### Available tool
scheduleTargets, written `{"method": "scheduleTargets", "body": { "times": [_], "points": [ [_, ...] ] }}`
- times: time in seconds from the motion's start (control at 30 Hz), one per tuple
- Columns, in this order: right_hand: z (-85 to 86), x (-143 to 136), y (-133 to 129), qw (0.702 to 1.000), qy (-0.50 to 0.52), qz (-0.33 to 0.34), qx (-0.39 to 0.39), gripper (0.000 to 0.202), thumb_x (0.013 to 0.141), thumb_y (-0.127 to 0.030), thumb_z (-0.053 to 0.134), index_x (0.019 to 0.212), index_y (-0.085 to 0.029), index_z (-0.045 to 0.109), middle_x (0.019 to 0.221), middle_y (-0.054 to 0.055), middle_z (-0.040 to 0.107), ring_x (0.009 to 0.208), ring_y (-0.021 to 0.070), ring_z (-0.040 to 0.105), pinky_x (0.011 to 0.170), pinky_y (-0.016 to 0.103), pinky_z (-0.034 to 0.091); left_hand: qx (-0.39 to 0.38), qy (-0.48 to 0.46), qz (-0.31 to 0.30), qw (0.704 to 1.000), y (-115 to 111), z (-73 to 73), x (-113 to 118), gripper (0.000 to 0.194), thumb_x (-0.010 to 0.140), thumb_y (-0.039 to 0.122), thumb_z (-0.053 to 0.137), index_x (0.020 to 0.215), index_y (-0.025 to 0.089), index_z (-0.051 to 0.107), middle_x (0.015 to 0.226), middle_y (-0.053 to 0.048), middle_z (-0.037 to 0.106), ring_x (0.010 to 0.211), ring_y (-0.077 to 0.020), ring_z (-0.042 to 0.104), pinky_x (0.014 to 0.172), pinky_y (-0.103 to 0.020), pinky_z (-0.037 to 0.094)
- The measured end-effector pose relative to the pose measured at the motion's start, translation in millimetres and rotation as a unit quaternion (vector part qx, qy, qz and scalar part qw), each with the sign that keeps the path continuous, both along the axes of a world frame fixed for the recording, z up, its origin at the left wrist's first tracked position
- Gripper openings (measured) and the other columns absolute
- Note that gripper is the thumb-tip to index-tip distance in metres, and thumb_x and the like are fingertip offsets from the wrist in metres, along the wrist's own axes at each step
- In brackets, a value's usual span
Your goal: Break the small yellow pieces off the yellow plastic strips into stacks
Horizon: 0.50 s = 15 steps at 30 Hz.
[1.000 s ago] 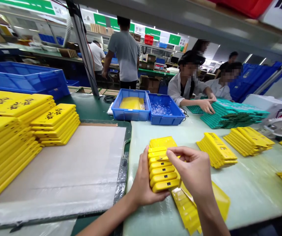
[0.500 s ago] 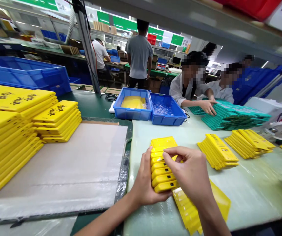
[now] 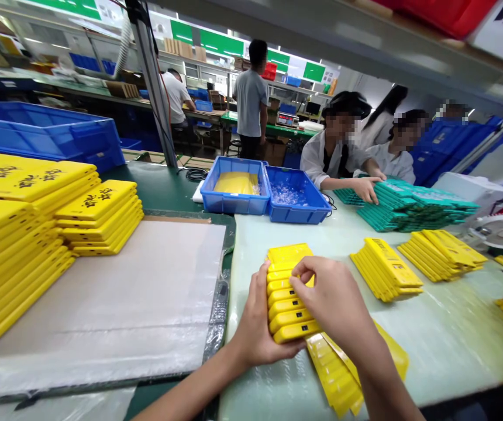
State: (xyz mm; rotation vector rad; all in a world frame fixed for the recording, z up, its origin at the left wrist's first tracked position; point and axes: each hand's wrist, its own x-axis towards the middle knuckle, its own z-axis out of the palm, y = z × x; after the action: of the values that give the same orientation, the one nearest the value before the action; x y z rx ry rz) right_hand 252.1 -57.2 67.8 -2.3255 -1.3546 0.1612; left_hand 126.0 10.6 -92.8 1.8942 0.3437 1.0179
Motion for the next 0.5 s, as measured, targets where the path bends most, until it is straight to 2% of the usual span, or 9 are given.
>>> {"method": "scheduleTargets", "body": {
  "times": [0.03, 0.07, 0.13, 0.2, 0.27, 0.37, 0.43, 0.5],
  "points": [
    [1.8, 4.4, -0.2, 1.000, -0.017, -0.016, -0.012, 0.013, 0.084, -0.020, 0.073, 0.094, -0.017, 0.081, 0.081, 0.008, 0.078, 0.077, 0.0270, 0.071, 0.070, 0.036, 0.046, 0.002, 0.002, 0.002, 1.000, 0.1, 0.5, -0.3, 0.136, 0.067, 0.056, 0.089, 0.167, 0.033, 0.000, 0.164, -0.018, 0.027, 0.149, -0.0473, 0.038, 0.121, -0.074, 0.035],
    [3.7, 10.6, -1.4, 0.999, -0.020, -0.028, -0.013, 0.023, 0.081, -0.025, 0.078, 0.102, -0.015, 0.080, 0.081, 0.010, 0.078, 0.077, 0.0284, 0.071, 0.070, 0.037, 0.046, 0.003, 0.004, 0.004, 1.000, 0.3, 1.1, -0.6, 0.136, 0.067, 0.056, 0.090, 0.167, 0.032, 0.000, 0.164, -0.018, 0.027, 0.150, -0.0472, 0.037, 0.122, -0.073, 0.035],
    [7.5, 27.6, -7.1, 0.999, 0.035, -0.024, 0.016, 0.041, 0.074, -0.034, 0.084, 0.110, -0.014, 0.079, 0.085, 0.011, 0.078, 0.078, 0.0286, 0.071, 0.070, 0.037, 0.049, 0.009, 0.006, 0.005, 1.000, 0.6, 2.4, -0.7, 0.137, 0.067, 0.057, 0.091, 0.167, 0.031, 0.001, 0.164, -0.019, 0.027, 0.150, -0.0472, 0.037, 0.123, -0.072, 0.035],
    [10.6, 46.5, -16.5, 0.987, 0.141, 0.000, 0.077, 0.037, 0.072, -0.039, 0.083, 0.100, -0.015, 0.081, 0.089, 0.011, 0.080, 0.078, 0.0264, 0.073, 0.070, 0.036, 0.054, 0.014, 0.004, 0.002, 1.000, 0.9, 3.0, -0.5, 0.137, 0.067, 0.058, 0.091, 0.167, 0.031, 0.001, 0.164, -0.019, 0.028, 0.151, -0.0472, 0.037, 0.123, -0.073, 0.033],
    [11.8, 61.7, -26.8, 0.964, 0.217, -0.009, 0.152, 0.028, 0.071, -0.041, 0.081, 0.086, -0.017, 0.082, 0.092, 0.011, 0.081, 0.080, 0.0261, 0.075, 0.072, 0.036, 0.058, 0.018, 0.001, -0.002, 1.000, 1.3, 2.5, 0.0, 0.136, 0.067, 0.058, 0.090, 0.167, 0.033, 0.001, 0.165, -0.018, 0.027, 0.152, -0.0478, 0.034, 0.124, -0.075, 0.029],
    [9.0, 70.3, -37.8, 0.939, 0.225, -0.035, 0.257, 0.019, 0.069, -0.039, 0.085, 0.073, -0.020, 0.082, 0.101, 0.012, 0.082, 0.098, 0.0293, 0.076, 0.086, 0.039, 0.060, 0.012, -0.001, -0.003, 1.000, 2.0, -0.1, 0.5, 0.136, 0.068, 0.059, 0.089, 0.167, 0.034, 0.000, 0.166, -0.017, 0.027, 0.153, -0.0491, 0.033, 0.124, -0.078, 0.026],
    [4.8, 66.0, -40.6, 0.925, 0.212, -0.040, 0.314, 0.015, 0.069, -0.036, 0.087, 0.075, -0.023, 0.083, 0.109, 0.011, 0.081, 0.107, 0.0291, 0.074, 0.094, 0.040, 0.059, 0.010, 0.000, -0.003, 1.000, 2.4, -1.7, 0.6, 0.137, 0.067, 0.058, 0.089, 0.167, 0.034, -0.001, 0.166, -0.018, 0.028, 0.152, -0.0498, 0.035, 0.123, -0.079, 0.026],
    [0.1, 54.7, -40.2, 0.911, 0.234, -0.055, 0.335, 0.016, 0.070, -0.036, 0.088, 0.079, -0.024, 0.085, 0.102, 0.009, 0.082, 0.098, 0.0262, 0.076, 0.087, 0.037, 0.061, 0.015, 0.001, -0.001, 1.000, 2.8, -2.4, 0.5, 0.138, 0.066, 0.057, 0.090, 0.167, 0.033, -0.001, 0.165, -0.019, 0.030, 0.150, -0.0499, 0.038, 0.122, -0.079, 0.028]
  ]
}}
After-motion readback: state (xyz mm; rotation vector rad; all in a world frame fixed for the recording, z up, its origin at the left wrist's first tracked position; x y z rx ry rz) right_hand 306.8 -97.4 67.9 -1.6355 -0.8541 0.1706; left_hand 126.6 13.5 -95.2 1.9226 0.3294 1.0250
